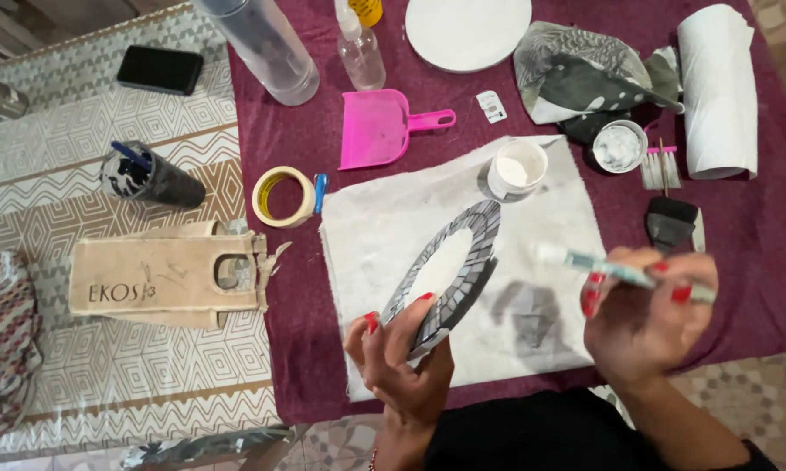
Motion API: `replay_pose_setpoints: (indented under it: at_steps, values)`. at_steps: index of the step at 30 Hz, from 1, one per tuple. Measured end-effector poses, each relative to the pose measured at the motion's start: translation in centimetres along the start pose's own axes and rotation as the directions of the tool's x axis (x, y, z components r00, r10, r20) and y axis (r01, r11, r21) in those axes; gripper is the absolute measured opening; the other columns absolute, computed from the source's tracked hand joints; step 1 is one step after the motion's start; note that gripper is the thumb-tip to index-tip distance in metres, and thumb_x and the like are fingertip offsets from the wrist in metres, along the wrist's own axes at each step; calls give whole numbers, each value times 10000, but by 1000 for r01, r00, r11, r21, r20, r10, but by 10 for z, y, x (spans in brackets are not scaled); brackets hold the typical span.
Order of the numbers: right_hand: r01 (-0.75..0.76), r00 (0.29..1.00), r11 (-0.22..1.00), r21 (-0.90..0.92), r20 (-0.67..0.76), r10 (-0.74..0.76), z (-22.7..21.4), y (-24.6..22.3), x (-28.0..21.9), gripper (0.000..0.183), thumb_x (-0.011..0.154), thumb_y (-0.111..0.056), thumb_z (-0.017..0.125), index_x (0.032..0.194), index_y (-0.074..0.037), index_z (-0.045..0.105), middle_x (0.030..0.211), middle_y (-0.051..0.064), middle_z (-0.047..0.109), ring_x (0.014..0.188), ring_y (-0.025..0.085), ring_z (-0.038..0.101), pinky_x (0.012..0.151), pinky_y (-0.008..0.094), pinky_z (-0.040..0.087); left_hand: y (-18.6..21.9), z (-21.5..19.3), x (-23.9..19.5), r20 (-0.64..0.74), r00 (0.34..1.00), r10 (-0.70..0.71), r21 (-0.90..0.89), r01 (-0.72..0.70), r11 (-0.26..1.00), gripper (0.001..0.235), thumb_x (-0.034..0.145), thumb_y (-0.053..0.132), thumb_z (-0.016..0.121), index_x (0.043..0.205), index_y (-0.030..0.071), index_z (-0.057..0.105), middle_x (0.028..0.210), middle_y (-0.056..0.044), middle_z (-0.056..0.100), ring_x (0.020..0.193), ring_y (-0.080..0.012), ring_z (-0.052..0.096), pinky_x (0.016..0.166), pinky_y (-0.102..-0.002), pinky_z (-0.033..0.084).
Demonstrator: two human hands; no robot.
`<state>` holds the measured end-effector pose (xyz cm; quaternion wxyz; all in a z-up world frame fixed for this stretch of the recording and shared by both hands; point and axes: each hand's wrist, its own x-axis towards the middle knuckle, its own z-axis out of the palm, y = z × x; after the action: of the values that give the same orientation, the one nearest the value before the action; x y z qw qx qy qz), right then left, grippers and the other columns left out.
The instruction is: Applying paint or adhesive to decorative plates using a small brush
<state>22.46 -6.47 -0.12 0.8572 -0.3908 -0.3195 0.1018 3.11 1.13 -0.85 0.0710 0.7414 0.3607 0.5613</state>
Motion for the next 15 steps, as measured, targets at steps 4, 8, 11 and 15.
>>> replay_pose_setpoints:
  at_steps: [4,8,11,15]
  values:
    - [121,979,993,3,167,-120,-2,-9,-12,48,1067,-213,529,1085,-169,536,810,71,657,511,127,566,481,221,473,2,-3,0,-14,1000,-4,27,4,1000,544,978,97,715,1361,65,331,903,34,800,1073,-265,547,1016,-378,443]
    - [255,823,965,-59,537,-185,-43,-12,-18,158,1062,-267,519,1133,-150,440,849,164,659,648,218,700,580,336,564,9,-8,10,1,999,48,74,-48,996,407,995,73,650,1270,50,350,927,26,792,913,-259,626,967,-404,478]
    - [189,776,969,-158,629,-49,-54,-28,-34,236,990,-233,597,1134,-143,433,968,276,668,817,309,724,721,380,590,10,-10,12,12,995,101,74,-101,992,377,1007,38,588,1277,33,324,953,-24,797,815,-203,712,971,-438,482]
    - [-277,679,741,-612,421,601,-134,-8,-71,468,903,-319,603,1044,119,683,1064,181,663,671,92,739,420,145,540,8,-14,8,50,993,111,57,-114,992,368,1017,60,514,1327,40,316,993,-43,802,856,-178,742,980,-440,473]
